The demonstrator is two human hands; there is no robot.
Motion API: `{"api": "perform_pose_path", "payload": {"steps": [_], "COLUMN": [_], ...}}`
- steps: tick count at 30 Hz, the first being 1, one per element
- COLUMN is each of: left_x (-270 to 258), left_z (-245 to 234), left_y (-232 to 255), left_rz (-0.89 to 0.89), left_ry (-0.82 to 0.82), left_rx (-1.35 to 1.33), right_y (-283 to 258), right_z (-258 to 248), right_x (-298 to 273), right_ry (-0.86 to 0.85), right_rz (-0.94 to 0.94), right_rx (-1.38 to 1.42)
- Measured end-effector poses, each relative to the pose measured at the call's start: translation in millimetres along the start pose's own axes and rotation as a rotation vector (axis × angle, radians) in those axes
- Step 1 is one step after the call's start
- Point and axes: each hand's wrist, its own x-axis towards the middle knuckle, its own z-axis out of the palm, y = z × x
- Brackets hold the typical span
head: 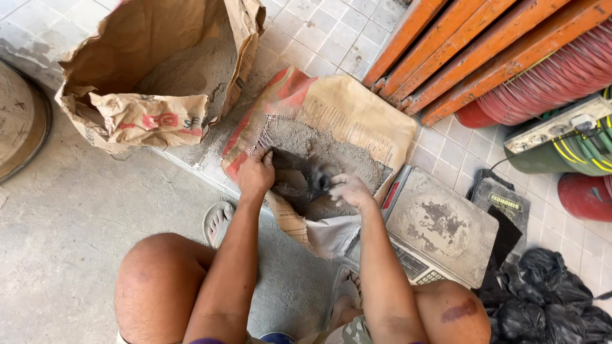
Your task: The person scoops a grey powder from a large sack into a small plastic cup, pours it into a black plastic bag, and weighs the bag on a digital scale. The person then ties the bag and places it with other filled bags.
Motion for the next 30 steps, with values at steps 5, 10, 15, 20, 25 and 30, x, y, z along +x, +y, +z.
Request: {"api": "perform_pose_path", "payload": {"steps": [5, 10, 15, 20, 25, 30], "left_x": [-6, -7, 5, -9, 2, 0], "left_z": [-9, -6, 5, -18, -13, -22], "left_y": [13, 18, 4, 20, 16, 17], "left_rz": [0.032, 0.034, 0.131, 0.182, 0.003, -0.07], "left_ry": [0.017, -0.013, -0.074, -0.069, -0.097, -0.094], "left_rx": [0.007, 0.057, -0.013, -0.102, 0.047, 0.032], "right_y": [13, 30, 41, 32, -2, -35], "right_z": [13, 38, 34, 35, 36, 74], "right_x": [12, 36, 50, 36, 18, -4], "right_ry": [0.203, 0.207, 0.312, 0.427, 0.442, 0.166], "right_rz": [-0.107, -0.195, -0.297, -0.219, -0.49, -0.629], "right_rx": [-0.924, -1.062, -0.921, -0.54, -0.1, -0.048]}}
